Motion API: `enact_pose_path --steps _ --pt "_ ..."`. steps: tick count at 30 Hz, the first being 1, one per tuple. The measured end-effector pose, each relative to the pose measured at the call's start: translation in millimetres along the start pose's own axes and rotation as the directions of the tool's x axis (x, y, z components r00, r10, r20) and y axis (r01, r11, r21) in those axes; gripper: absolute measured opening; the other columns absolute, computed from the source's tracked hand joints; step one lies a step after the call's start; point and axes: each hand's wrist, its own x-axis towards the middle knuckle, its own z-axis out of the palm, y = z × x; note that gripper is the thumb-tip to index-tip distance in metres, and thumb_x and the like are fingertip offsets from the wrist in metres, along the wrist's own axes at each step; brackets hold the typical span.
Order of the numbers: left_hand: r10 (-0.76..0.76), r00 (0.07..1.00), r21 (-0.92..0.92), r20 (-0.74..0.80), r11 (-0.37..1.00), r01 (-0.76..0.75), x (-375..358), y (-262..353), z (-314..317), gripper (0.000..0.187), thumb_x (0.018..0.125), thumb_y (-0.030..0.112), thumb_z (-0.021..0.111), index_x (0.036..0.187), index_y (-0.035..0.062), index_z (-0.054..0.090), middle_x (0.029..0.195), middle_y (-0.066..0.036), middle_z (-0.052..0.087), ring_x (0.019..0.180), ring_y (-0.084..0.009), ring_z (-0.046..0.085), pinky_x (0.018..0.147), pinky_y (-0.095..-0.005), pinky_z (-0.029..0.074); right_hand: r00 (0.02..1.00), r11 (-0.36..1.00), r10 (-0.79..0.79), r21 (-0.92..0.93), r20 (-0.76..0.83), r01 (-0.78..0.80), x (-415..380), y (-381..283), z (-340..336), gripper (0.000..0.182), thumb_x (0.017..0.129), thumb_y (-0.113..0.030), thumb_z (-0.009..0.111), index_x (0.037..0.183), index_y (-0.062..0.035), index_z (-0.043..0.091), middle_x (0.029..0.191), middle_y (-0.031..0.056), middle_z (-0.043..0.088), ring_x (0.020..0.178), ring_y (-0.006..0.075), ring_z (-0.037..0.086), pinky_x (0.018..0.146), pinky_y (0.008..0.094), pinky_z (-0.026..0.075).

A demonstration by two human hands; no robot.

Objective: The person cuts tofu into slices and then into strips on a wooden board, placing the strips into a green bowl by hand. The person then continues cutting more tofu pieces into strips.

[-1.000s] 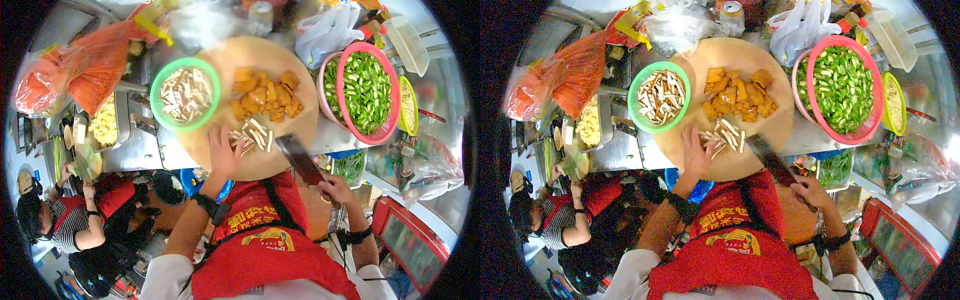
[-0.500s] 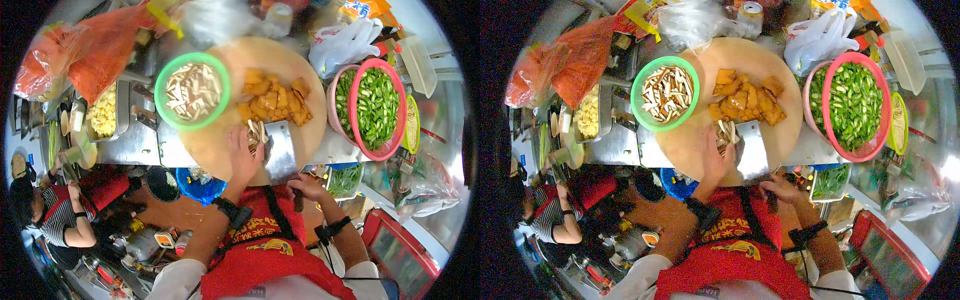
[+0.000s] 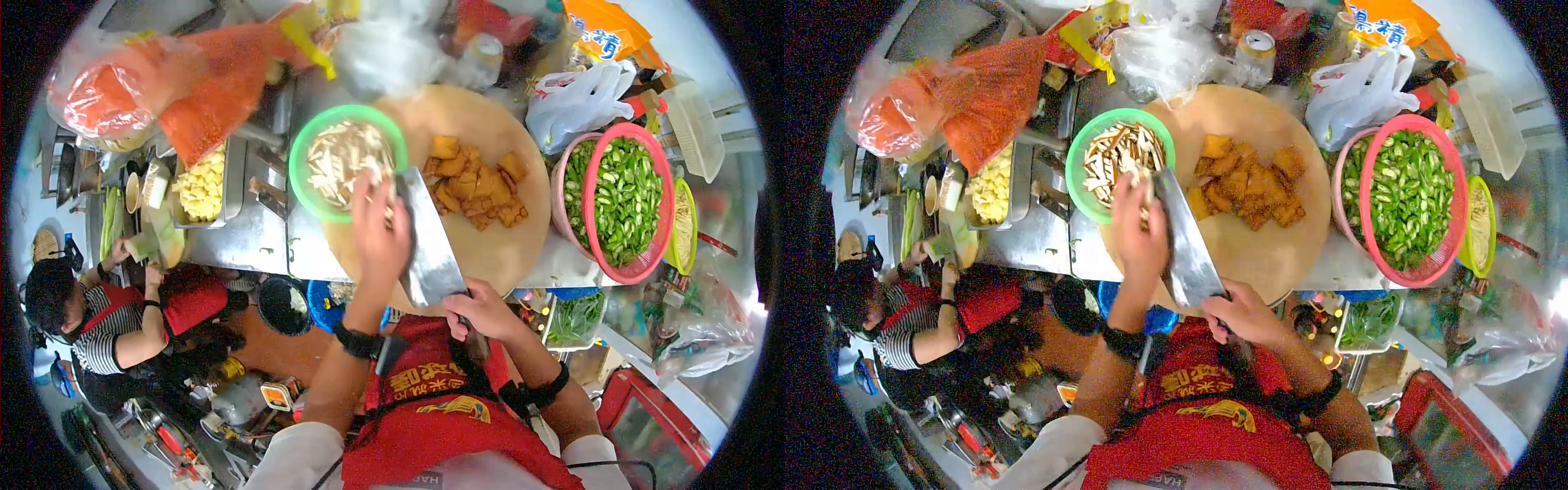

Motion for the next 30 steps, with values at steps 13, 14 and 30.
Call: enact_pose_path --steps 13,14,30 --pt "0.052 0.855 -0.142 0.516 0.99 0.025 36.0 -9.9 44.1 0.044 0.082 0.02 0.068 0.12 0.0042 0.055 0.126 -0.023 0.052 0.118 -0.0442 0.047 0.102 -0.0511 0.036 0.877 0.965 0.035 -0.214 -0.478 -0.155 -109.7 49.6 -76.0 0.019 0.085 -0.019 0.054 0.09 -0.0017 0.06 0.064 0.006 0.058 0.056 0.0142 0.058 0.051 0.0311 0.046" --pt "0.114 0.783 -0.186 0.611 0.982 0.003 28.5 -2.9 56.5 0.05 0.081 0.024 0.07 0.126 0.0069 0.052 0.132 -0.02 0.049 0.121 -0.0433 0.045 0.103 -0.0526 0.035 0.875 0.965 0.037 -0.21 -0.483 -0.157 -121.1 65.7 -82.1 0.019 0.085 -0.019 0.054 0.09 -0.0017 0.06 0.064 0.006 0.058 0.056 0.0142 0.058 0.051 0.0311 0.046" --pt "0.305 0.682 -0.021 0.665 0.92 -0.391 36.5 -9.7 108.7 0.047 0.079 0.022 0.066 0.122 0.0063 0.055 0.116 -0.015 0.059 0.111 -0.0387 0.052 0.1 -0.0488 0.038 0.702 0.966 0.149 0.254 -0.697 0.047 -141.5 122.1 -63.0 0.009 0.083 -0.008 0.054 0.079 -0.0028 0.047 0.057 0.0082 0.047 0.041 0.0182 0.046 0.041 0.0336 0.04"
